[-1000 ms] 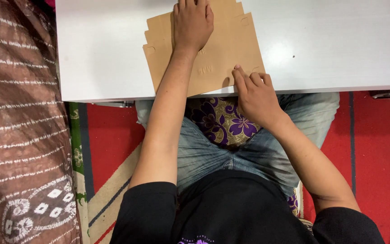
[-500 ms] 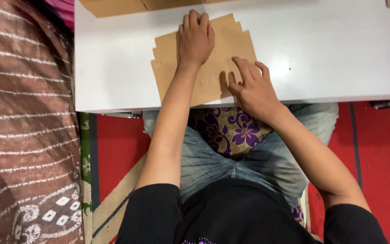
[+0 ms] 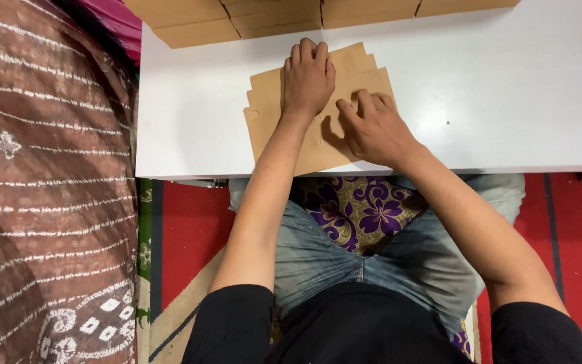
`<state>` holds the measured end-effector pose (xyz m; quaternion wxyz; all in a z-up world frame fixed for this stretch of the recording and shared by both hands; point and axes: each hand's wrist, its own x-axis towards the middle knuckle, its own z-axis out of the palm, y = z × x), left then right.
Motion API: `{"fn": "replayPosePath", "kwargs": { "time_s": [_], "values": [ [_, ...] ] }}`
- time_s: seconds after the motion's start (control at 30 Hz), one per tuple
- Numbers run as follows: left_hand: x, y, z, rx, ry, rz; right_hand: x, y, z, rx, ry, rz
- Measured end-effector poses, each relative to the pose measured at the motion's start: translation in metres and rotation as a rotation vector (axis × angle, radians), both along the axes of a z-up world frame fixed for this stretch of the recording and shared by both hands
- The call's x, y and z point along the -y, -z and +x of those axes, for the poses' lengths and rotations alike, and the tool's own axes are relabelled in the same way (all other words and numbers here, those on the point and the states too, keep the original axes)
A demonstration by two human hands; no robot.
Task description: Assembling cardboard boxes by folding pre-cut sheets along scored lines.
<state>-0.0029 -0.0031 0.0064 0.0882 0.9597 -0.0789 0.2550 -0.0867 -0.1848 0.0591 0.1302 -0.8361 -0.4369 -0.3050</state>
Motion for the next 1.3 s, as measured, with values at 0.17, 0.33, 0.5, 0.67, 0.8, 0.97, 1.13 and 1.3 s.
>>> {"fn": "replayPosePath", "kwargs": {
  "time_s": [0.17, 0.33, 0.5, 0.67, 0.8, 0.97, 1.13, 1.3],
  "values": [
    [0.000, 0.003, -0.002, 0.035, 0.002, -0.005, -0.007, 0.020, 0.017, 0.004, 0.164, -0.043],
    [-0.001, -0.003, -0.005, 0.019, 0.027, -0.073, -0.016, 0.031, 0.048, -0.070, 0.230, -0.093],
    [0.001, -0.004, -0.005, -0.004, 0.005, -0.043, -0.021, 0.080, 0.104, 0.027, 0.296, -0.138],
    [0.000, -0.009, -0.006, -0.009, 0.017, -0.051, -0.027, 0.096, 0.120, -0.187, 0.361, -0.171],
    [0.001, -0.009, -0.007, 0.011, 0.000, -0.037, -0.023, 0.077, 0.116, -0.231, 0.349, -0.196],
    [0.001, -0.004, -0.003, -0.015, -0.008, -0.048, -0.016, 0.085, 0.118, -0.212, 0.201, -0.075],
    [0.001, -0.005, -0.005, 0.024, 0.006, -0.016, -0.012, 0.089, 0.098, -0.124, 0.271, -0.191],
    [0.001, -0.001, -0.004, 0.044, 0.008, -0.008, -0.008, 0.077, 0.039, -0.011, 0.304, -0.301]
  ]
}}
